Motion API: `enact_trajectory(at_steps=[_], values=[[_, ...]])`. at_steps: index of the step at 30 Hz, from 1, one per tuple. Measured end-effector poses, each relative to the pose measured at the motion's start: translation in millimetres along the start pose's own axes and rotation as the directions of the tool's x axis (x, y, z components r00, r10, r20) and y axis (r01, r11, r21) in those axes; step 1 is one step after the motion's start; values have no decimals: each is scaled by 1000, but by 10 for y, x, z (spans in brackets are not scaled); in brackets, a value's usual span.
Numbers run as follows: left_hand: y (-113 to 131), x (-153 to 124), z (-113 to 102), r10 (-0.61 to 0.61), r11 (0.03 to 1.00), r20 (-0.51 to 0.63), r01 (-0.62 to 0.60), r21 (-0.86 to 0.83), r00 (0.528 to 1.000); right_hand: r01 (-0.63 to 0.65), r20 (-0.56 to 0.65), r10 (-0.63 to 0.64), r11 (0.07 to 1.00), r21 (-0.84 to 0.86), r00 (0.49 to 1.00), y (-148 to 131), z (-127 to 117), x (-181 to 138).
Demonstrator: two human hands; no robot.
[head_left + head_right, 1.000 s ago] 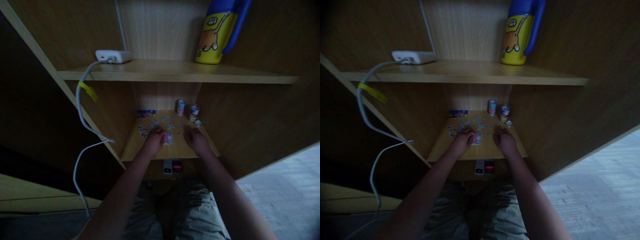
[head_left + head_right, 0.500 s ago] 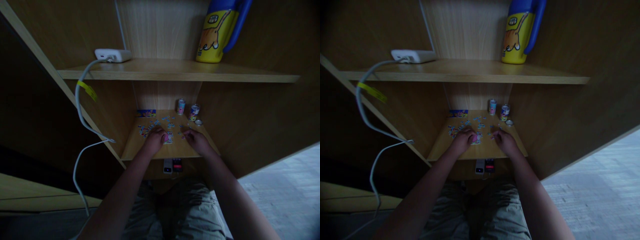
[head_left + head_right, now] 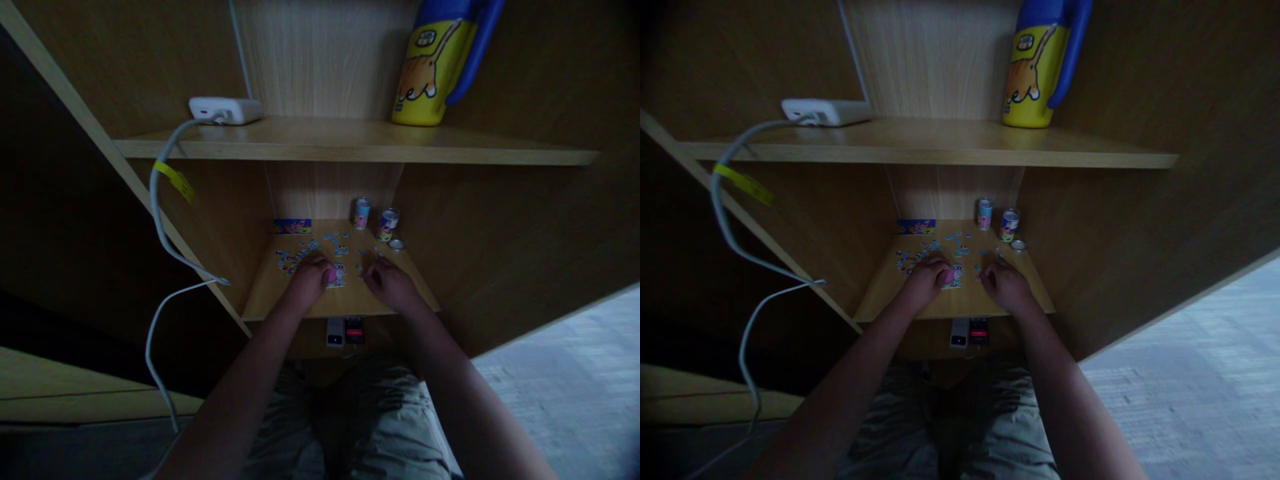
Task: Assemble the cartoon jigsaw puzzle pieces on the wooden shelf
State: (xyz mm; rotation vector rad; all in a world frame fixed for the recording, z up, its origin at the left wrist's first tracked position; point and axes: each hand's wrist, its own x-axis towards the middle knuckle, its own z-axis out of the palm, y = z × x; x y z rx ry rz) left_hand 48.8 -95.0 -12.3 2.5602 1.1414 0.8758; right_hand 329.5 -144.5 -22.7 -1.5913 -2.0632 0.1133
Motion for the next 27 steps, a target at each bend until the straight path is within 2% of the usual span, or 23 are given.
enact_trajectory(at_steps=[9,16,18,22,27], values=[[5,5,10,2,1000,-9,-2,3,1000,6,-27,-5,999,33,1000,-39,-11,-38],[20,4,0,7,1000,-23,-7,4,1000,174,90,-200,954,243,976,-70,-55,-41],[20,8,-2,10,1000,-18,-10,3,1000,153,108,-187,951,268,976,-63,-47,-35],[14,9,3,10,1000,-16,-10,8,1000,102,62,-123,956,275,990,-41,6,-5],[15,5,5,-3,1000,-14,3,15,1000,158,50,-175,957,244,983,-33,21,9]])
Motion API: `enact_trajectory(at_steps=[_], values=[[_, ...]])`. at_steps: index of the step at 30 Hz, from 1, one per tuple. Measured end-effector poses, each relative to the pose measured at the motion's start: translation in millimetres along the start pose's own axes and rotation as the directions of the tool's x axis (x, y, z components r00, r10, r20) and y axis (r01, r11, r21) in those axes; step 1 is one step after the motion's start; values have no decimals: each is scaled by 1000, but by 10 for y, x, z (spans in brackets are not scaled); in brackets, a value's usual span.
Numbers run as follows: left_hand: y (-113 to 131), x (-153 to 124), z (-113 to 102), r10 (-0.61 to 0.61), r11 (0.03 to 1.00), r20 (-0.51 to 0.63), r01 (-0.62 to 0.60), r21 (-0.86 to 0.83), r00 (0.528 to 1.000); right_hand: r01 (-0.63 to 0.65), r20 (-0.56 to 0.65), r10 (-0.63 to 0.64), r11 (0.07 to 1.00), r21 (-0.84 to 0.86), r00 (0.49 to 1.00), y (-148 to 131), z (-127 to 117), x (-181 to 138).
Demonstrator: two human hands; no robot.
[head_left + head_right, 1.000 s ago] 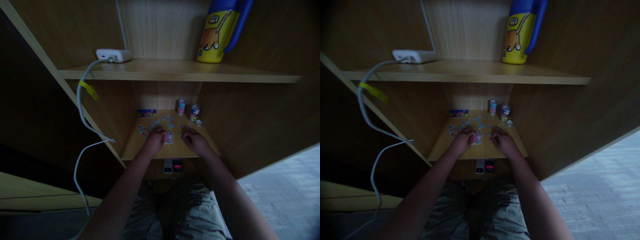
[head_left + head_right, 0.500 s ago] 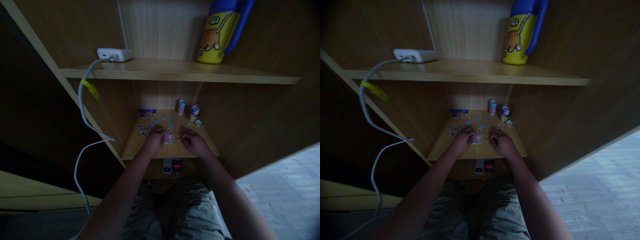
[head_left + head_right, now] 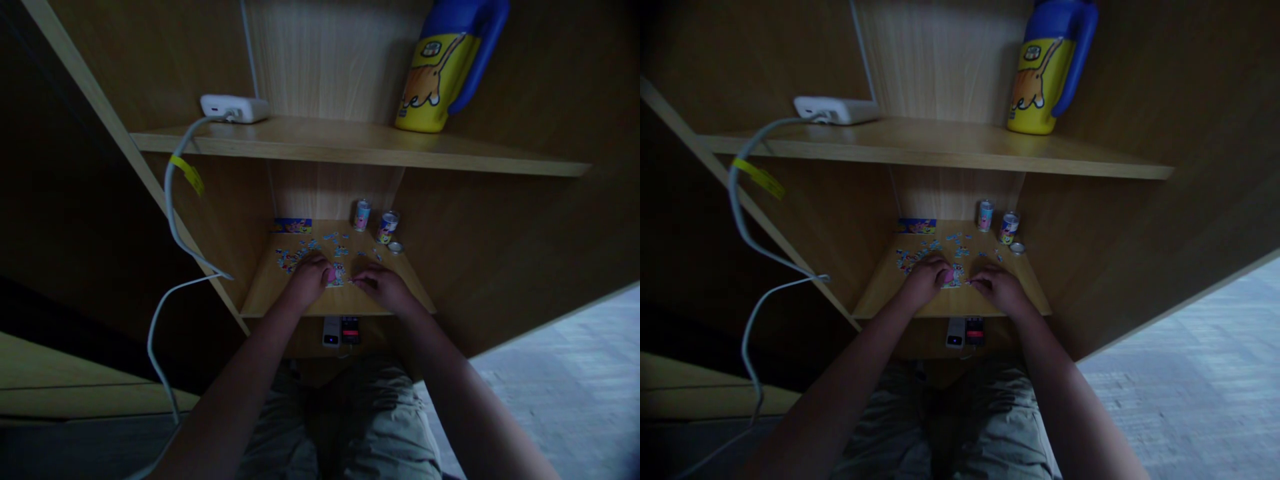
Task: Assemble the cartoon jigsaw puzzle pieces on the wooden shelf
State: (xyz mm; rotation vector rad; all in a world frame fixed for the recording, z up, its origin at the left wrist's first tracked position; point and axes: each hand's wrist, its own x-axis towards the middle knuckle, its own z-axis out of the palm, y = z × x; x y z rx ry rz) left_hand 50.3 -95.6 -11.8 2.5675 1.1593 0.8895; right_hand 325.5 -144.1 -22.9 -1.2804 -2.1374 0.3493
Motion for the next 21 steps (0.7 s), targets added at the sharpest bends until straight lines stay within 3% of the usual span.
enact_trajectory(at_steps=[12,21], values=[[18,-8,-14,3,1000,5,-3,11,1000,-40,7,41,996,-75,999,-167,117,91],[8,-8,6,15,1000,1,-15,4,1000,-5,17,6,1000,-29,1000,-166,101,85]])
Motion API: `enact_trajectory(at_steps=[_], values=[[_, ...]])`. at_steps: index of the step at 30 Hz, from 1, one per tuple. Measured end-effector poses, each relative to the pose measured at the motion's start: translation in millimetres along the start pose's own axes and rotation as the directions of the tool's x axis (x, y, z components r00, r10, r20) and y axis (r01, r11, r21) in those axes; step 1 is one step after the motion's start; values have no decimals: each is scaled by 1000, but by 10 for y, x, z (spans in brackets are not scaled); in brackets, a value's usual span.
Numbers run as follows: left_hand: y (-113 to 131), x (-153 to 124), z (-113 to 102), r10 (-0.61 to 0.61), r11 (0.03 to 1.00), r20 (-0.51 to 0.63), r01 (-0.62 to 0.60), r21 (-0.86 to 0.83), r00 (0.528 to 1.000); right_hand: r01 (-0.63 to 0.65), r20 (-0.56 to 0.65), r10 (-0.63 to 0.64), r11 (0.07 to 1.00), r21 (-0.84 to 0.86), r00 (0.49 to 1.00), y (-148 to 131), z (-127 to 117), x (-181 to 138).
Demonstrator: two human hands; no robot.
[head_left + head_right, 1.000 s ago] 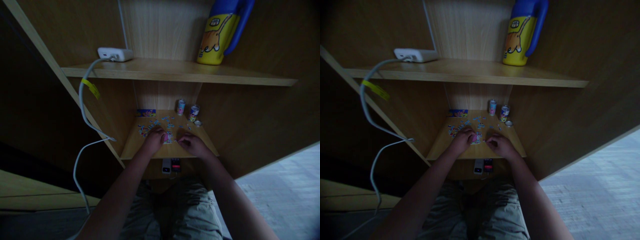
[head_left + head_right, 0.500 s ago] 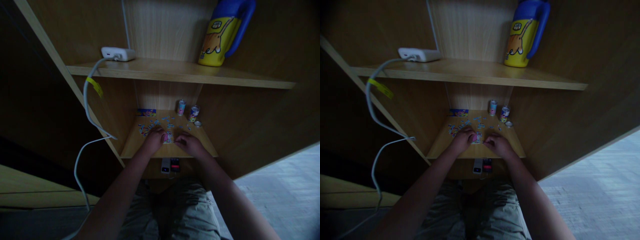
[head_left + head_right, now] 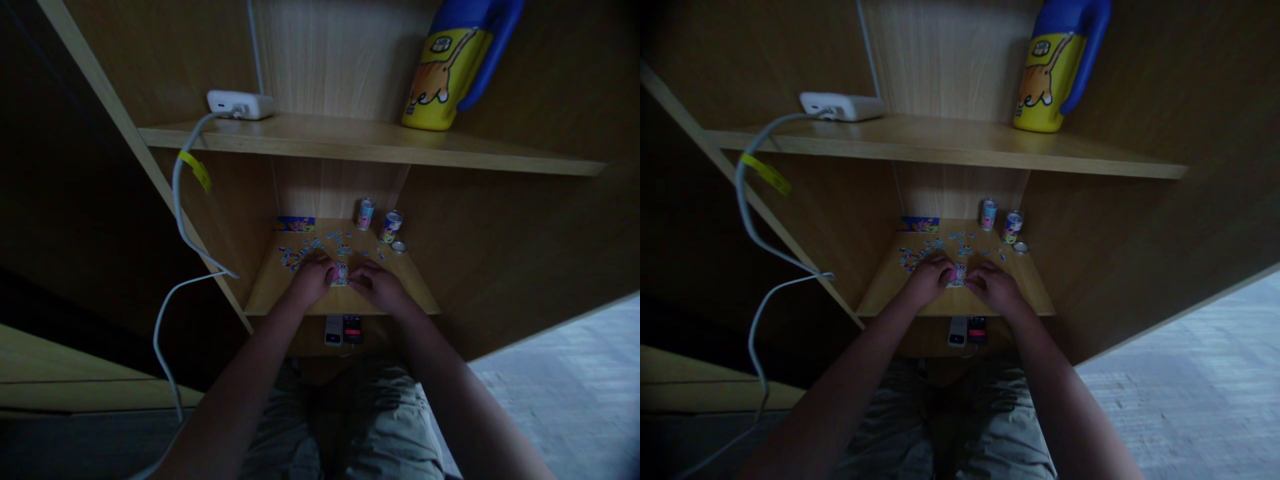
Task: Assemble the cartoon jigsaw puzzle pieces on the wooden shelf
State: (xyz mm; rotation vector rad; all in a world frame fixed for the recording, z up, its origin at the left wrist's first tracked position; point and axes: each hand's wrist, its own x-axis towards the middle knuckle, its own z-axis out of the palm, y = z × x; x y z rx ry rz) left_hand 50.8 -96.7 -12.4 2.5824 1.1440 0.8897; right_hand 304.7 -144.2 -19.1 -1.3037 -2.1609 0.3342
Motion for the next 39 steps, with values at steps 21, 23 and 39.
enact_trajectory(at_steps=[21,23,39], values=[[23,1,-27,17,1000,23,-18,13,1000,37,-31,-36,999,39,999,27,39,-19],[27,1,-30,21,1000,21,-21,17,1000,33,-36,-32,998,52,999,31,42,-22],[59,-2,-42,18,1000,20,-18,22,1000,51,-38,-51,999,-9,998,44,63,-10]])
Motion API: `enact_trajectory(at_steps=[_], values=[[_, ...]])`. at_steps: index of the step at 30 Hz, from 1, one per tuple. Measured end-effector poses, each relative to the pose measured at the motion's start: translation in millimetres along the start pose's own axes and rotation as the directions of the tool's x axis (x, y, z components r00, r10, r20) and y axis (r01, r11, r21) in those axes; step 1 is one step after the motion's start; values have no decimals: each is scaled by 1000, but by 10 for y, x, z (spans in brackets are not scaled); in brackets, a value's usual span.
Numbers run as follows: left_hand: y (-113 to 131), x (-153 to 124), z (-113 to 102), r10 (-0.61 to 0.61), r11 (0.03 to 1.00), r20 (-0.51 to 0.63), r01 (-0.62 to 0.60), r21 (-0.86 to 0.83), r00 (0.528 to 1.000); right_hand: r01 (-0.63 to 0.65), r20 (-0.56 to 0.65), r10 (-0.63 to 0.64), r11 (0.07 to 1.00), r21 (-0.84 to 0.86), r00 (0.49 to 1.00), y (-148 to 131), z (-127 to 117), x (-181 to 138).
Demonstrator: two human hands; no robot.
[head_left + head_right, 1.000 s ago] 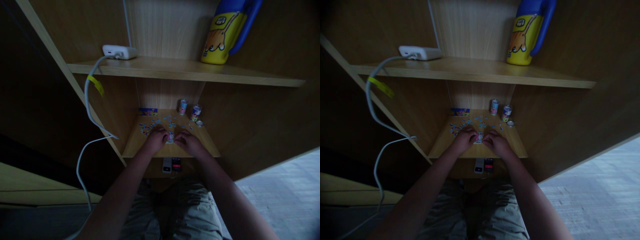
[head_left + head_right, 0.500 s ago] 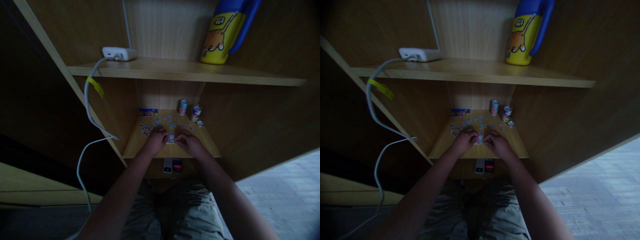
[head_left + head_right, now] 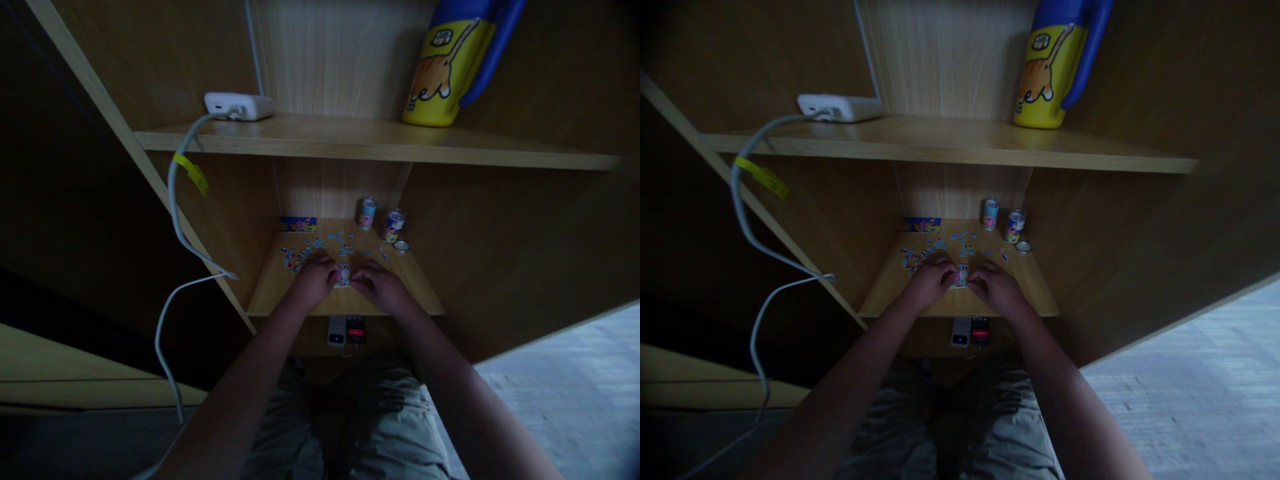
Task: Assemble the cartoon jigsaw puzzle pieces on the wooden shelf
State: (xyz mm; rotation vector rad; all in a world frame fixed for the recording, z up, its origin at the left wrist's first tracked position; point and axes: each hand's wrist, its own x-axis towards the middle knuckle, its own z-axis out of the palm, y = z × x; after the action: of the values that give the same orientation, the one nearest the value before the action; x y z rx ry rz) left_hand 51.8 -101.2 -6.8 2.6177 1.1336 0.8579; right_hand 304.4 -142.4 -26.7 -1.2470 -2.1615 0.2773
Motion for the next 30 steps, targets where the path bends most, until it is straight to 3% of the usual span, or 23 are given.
enact_trajectory(at_steps=[8,19,23,27,30], values=[[-1,-14,19,12,1000,-17,-12,1,1000,80,4,-80,996,35,997,-28,-22,-17],[35,-23,-2,2,1000,-7,-2,-3,1000,69,4,-69,997,43,998,15,7,-27],[38,-14,-17,-128,987,-51,132,86,990,22,34,-23,999,23,999,-12,-13,-29],[-18,-14,15,-332,916,-169,360,177,928,-8,19,8,999,40,1000,-46,-42,-34],[-64,-9,53,-379,888,-189,413,200,906,-64,-37,65,998,24,997,-70,-45,-44]])
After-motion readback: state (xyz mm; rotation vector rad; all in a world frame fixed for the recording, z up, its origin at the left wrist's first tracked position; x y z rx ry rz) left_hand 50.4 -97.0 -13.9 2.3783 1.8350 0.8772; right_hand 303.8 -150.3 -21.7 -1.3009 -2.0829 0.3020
